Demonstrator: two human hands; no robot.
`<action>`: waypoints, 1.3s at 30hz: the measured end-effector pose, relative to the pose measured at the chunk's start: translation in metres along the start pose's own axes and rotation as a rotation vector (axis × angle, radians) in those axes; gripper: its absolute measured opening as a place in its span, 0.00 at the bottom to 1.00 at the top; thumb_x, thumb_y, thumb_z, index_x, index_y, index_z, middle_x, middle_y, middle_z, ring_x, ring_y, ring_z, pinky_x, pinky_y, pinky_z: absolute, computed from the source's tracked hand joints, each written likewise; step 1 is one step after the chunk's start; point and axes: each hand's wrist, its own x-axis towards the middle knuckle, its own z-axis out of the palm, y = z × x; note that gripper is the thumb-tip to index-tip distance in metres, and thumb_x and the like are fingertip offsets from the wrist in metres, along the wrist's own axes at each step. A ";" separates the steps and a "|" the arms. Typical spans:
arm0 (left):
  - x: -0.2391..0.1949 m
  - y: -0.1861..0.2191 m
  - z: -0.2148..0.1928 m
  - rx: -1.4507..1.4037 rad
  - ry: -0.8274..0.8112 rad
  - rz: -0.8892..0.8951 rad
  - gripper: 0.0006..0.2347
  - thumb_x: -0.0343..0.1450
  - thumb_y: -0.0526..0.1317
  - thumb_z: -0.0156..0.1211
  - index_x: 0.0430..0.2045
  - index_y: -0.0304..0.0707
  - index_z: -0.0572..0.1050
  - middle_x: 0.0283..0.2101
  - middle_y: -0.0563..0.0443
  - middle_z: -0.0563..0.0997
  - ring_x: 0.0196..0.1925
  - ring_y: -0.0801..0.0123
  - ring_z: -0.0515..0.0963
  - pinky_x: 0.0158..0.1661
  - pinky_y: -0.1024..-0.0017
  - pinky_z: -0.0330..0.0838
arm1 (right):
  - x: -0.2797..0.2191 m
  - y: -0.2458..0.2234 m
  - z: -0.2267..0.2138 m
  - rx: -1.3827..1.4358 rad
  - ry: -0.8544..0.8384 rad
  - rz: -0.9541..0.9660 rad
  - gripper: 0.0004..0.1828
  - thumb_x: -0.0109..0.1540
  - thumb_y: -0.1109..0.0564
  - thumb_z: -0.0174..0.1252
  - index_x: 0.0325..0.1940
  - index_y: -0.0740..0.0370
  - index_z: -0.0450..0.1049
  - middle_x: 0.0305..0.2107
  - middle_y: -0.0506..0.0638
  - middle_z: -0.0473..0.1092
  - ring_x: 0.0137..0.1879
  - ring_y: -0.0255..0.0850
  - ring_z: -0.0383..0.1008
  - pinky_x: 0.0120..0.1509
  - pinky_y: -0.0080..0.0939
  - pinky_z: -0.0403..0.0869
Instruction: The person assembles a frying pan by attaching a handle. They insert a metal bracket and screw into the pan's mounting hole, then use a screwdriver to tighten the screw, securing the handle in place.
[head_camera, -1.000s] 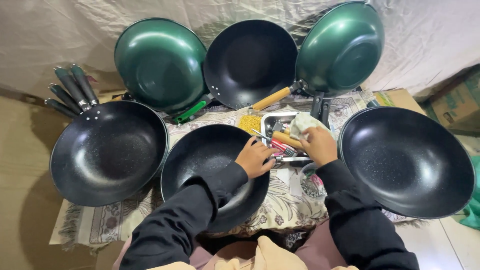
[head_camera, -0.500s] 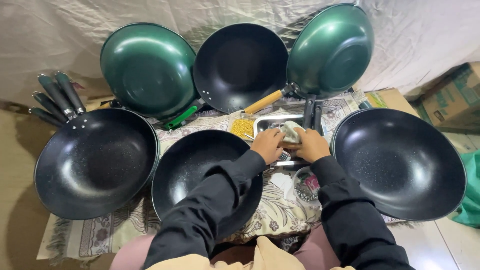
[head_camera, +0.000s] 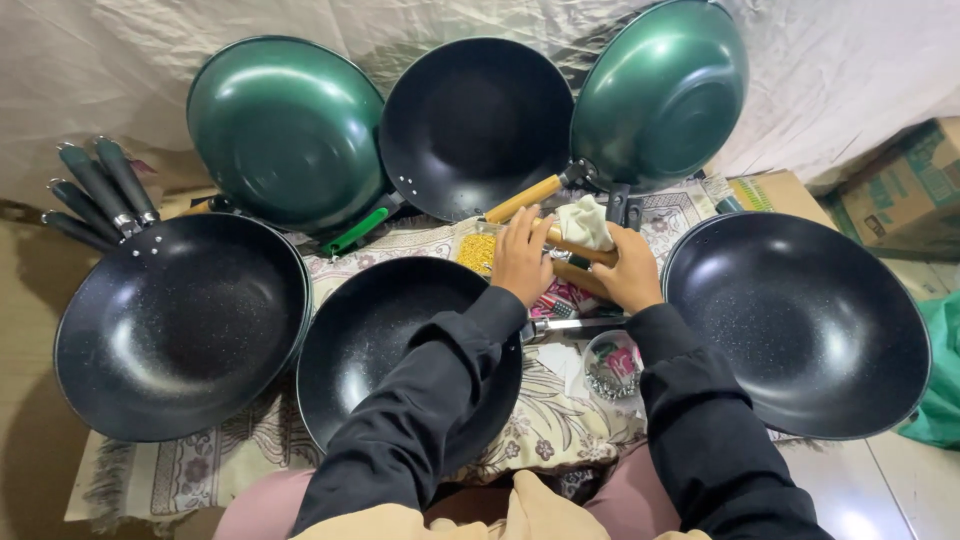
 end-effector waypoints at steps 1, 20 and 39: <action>-0.002 -0.001 0.001 0.001 0.000 0.001 0.29 0.62 0.37 0.61 0.63 0.44 0.65 0.67 0.40 0.64 0.72 0.47 0.62 0.64 0.50 0.60 | 0.000 0.003 0.002 0.001 0.001 0.000 0.36 0.50 0.57 0.65 0.64 0.58 0.70 0.42 0.58 0.71 0.55 0.57 0.71 0.62 0.57 0.72; -0.028 0.007 -0.002 0.024 -0.464 -0.107 0.45 0.59 0.35 0.68 0.72 0.43 0.47 0.72 0.33 0.52 0.76 0.39 0.50 0.64 0.41 0.57 | -0.013 0.017 0.036 -0.140 -0.210 0.023 0.33 0.53 0.55 0.65 0.63 0.51 0.70 0.44 0.52 0.72 0.56 0.52 0.73 0.61 0.56 0.74; -0.034 0.013 0.001 0.063 -0.634 -0.032 0.36 0.61 0.39 0.63 0.67 0.31 0.58 0.66 0.33 0.63 0.72 0.40 0.58 0.64 0.38 0.53 | -0.026 0.001 0.031 -0.450 -0.479 -0.015 0.43 0.53 0.60 0.65 0.71 0.52 0.58 0.51 0.57 0.69 0.58 0.56 0.72 0.55 0.63 0.78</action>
